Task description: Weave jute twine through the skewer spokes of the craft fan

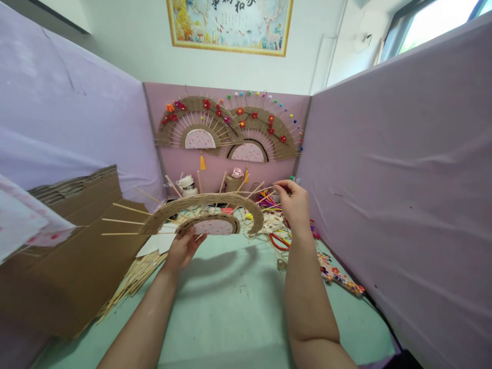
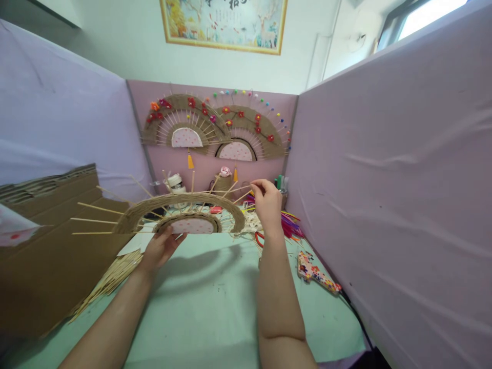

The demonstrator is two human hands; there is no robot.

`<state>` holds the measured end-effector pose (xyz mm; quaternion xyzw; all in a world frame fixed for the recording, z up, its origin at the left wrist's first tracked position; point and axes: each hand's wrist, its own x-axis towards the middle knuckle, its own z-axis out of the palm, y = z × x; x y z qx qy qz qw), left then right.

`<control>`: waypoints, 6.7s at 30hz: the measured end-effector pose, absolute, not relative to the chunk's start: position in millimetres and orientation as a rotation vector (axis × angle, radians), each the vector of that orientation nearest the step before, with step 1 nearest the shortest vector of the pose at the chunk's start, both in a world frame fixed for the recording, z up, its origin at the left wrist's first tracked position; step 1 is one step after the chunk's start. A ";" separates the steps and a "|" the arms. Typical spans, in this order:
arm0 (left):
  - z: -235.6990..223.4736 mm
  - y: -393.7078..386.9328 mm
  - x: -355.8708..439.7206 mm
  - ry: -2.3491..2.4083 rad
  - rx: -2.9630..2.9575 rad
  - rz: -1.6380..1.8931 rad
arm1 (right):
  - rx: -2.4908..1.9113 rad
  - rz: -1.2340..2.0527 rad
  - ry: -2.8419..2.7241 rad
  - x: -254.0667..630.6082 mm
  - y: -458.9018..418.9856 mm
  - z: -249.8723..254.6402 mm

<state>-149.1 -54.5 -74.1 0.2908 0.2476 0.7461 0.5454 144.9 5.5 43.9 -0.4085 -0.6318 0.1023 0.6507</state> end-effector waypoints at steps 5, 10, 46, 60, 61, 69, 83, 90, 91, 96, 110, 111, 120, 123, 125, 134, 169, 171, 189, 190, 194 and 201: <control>-73.3 -52.5 -149.4 0.570 0.659 1.791 | -0.987 0.271 -1.458 144.8 5.7 42.5; -73.7 -48.9 -149.0 0.606 0.531 1.832 | -1.050 0.126 -1.518 131.0 -4.1 45.0; -73.0 -55.1 -124.0 0.669 0.341 1.675 | -1.039 0.575 -1.513 109.7 26.2 23.6; -84.6 -55.7 -112.8 0.672 0.354 1.608 | -1.050 0.568 -1.568 109.0 29.9 19.3; -85.3 -55.2 -112.8 0.671 0.355 1.611 | -1.068 0.547 -1.574 108.9 28.6 19.9; -84.1 -53.2 -115.4 0.599 0.305 1.673 | -1.141 0.419 -1.523 112.5 24.5 23.7; -85.4 -54.1 -118.6 0.587 0.334 1.660 | -1.066 0.289 -1.436 147.1 29.3 28.5; -83.1 -54.4 -119.7 0.608 0.353 1.644 | -1.102 0.331 -1.436 153.2 30.8 28.2; -83.5 -53.9 -120.1 0.604 0.353 1.651 | -1.120 0.329 -1.446 153.2 30.6 27.9; -84.8 -51.6 -121.8 0.590 0.329 1.680 | -1.160 0.180 -1.528 148.7 28.3 26.8; -80.7 -50.3 -127.1 0.521 0.283 1.722 | -1.136 0.008 -2.085 126.0 11.3 30.5; -80.2 -50.6 -127.2 0.516 0.283 1.723 | -1.137 0.020 -2.088 125.3 10.4 31.1; -81.4 -49.9 -130.3 0.480 0.275 1.721 | -1.071 0.196 -1.988 130.0 5.0 36.8; -82.7 -49.1 -131.7 0.465 0.287 1.708 | -1.060 0.229 -1.973 132.4 3.8 37.8; -82.8 -48.9 -132.1 0.460 0.296 1.709 | -1.059 0.229 -1.963 134.1 4.3 37.5; -80.3 -50.8 -131.0 0.475 0.294 1.713 | -1.067 0.168 -1.876 145.4 12.1 32.8; -78.9 -51.5 -132.4 0.482 0.347 1.658 | -1.072 0.081 -1.426 153.4 -26.5 -22.8; -78.9 -52.1 -131.2 0.487 0.341 1.643 | -1.052 0.032 -1.417 150.6 -29.3 -33.4; -81.8 -47.6 -127.7 0.510 0.304 1.661 | -0.986 0.167 -1.530 140.2 -42.8 -65.5; -82.0 -47.3 -128.0 0.504 0.302 1.660 | -0.983 0.170 -1.531 139.8 -43.3 -65.7; -81.4 -47.2 -128.1 0.498 0.307 1.660 | -0.964 0.187 -1.534 138.7 -44.5 -66.1; -80.5 -47.8 -127.4 0.496 0.325 1.661 | -0.936 0.227 -1.512 138.4 -47.0 -64.5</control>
